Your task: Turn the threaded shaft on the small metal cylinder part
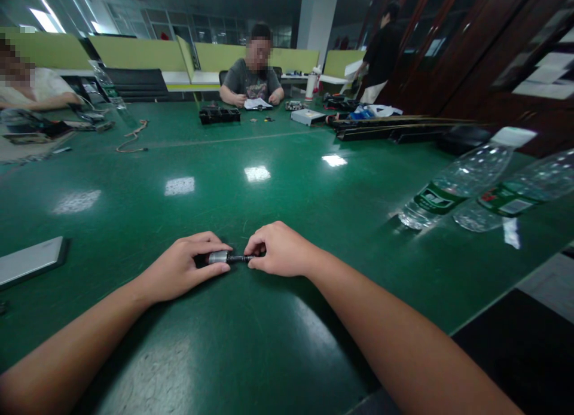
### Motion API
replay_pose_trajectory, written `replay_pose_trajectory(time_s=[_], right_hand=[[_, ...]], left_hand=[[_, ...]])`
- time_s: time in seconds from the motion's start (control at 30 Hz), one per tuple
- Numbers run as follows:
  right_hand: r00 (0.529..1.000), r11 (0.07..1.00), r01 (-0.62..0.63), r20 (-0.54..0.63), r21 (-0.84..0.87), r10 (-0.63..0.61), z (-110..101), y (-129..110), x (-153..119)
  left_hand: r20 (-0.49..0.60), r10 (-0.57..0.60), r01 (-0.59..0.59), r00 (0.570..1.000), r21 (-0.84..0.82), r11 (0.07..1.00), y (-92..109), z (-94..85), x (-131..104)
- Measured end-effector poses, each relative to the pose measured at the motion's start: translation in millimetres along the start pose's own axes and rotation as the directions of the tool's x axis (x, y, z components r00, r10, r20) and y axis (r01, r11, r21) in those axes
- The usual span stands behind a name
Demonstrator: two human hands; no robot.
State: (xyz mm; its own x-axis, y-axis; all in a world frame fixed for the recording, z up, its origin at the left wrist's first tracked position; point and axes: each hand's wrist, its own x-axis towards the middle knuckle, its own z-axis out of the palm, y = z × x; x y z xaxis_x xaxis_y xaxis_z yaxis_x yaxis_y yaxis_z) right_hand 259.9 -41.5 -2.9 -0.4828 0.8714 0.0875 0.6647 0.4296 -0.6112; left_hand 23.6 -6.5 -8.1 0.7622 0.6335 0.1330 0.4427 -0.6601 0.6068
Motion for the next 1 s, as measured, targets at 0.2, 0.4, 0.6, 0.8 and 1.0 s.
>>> replay_pose_trajectory(time_s=[0.2, 0.4, 0.6, 0.8, 1.0], right_hand=[[1.000, 1.000, -0.016, 0.020, -0.014, 0.016, -3.5, 0.4, -0.6], [0.998, 0.999, -0.043, 0.052, -0.003, 0.043, -6.1, 1.0, -1.0], [0.997, 0.999, -0.051, 0.052, 0.000, 0.051, -6.7, 1.3, -1.6], [0.994, 0.997, -0.082, 0.071, -0.013, 0.082, -9.2, 3.0, -2.5], [0.984, 0.989, -0.147, 0.102, -0.024, 0.149, -16.1, 7.7, -5.5]], left_hand=[[-0.002, -0.002, 0.002, 1.000, -0.005, 1.000, 0.1, 0.2, -0.8], [0.007, -0.008, 0.008, 1.000, -0.002, 1.000, -0.4, 0.3, -0.9], [-0.002, -0.004, 0.004, 1.000, -0.010, 1.000, -1.6, 1.4, -1.9], [0.001, -0.001, 0.001, 1.000, -0.007, 1.000, -0.7, 0.2, -1.2], [-0.015, 0.011, -0.011, 1.000, -0.003, 1.000, -1.3, 0.6, -1.6]])
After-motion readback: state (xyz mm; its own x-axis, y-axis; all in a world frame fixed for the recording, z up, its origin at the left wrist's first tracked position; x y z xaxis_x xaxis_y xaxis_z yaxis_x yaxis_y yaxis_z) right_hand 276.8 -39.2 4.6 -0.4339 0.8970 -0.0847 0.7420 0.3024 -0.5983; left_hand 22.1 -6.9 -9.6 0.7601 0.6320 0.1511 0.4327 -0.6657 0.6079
